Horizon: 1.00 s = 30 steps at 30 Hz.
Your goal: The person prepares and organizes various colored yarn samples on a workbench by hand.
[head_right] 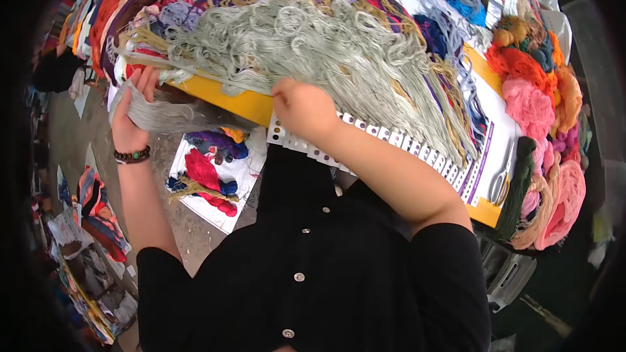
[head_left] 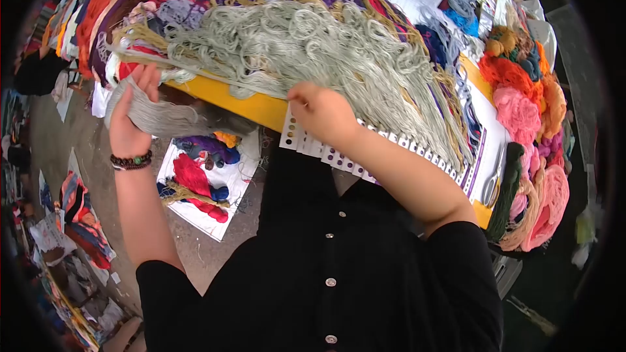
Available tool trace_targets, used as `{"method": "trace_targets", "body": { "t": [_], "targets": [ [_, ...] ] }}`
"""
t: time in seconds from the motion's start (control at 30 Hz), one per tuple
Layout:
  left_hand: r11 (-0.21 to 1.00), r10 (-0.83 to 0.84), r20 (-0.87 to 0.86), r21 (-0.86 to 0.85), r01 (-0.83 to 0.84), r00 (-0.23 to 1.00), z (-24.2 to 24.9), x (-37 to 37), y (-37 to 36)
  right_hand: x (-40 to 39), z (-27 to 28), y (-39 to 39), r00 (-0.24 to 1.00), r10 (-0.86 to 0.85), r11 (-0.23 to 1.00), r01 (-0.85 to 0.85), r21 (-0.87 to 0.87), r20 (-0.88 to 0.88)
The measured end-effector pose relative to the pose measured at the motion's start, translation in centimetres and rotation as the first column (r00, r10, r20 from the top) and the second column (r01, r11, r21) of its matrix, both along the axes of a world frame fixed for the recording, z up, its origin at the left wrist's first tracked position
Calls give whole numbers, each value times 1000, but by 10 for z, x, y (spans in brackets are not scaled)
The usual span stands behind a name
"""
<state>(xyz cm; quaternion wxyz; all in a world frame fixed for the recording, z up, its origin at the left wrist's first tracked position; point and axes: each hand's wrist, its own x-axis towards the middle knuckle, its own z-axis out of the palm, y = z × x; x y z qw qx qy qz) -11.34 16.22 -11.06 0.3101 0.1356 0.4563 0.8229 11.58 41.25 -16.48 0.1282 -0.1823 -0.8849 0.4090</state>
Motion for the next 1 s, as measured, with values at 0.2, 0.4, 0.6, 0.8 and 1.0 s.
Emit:
{"method": "trace_targets", "body": {
  "t": [0.2,0.4,0.6,0.8,1.0],
  "targets": [
    [993,-94,-8,66,95,996,3,-1,-32,-48,-21,-34,814,559,799,-479,363,-158],
    [999,20,-71,31,-18,997,15,9,-55,-138,-8,25,996,70,978,-78,192,47],
    [999,-21,-67,38,24,998,21,13,-72,-86,11,15,984,133,982,-147,116,122],
    [964,-212,-168,126,234,963,40,31,-77,5,-11,-22,930,368,834,-328,443,-5],
    [941,-245,-250,170,291,937,62,40,-92,21,2,-17,936,219,968,-175,177,-275]
  ]
}}
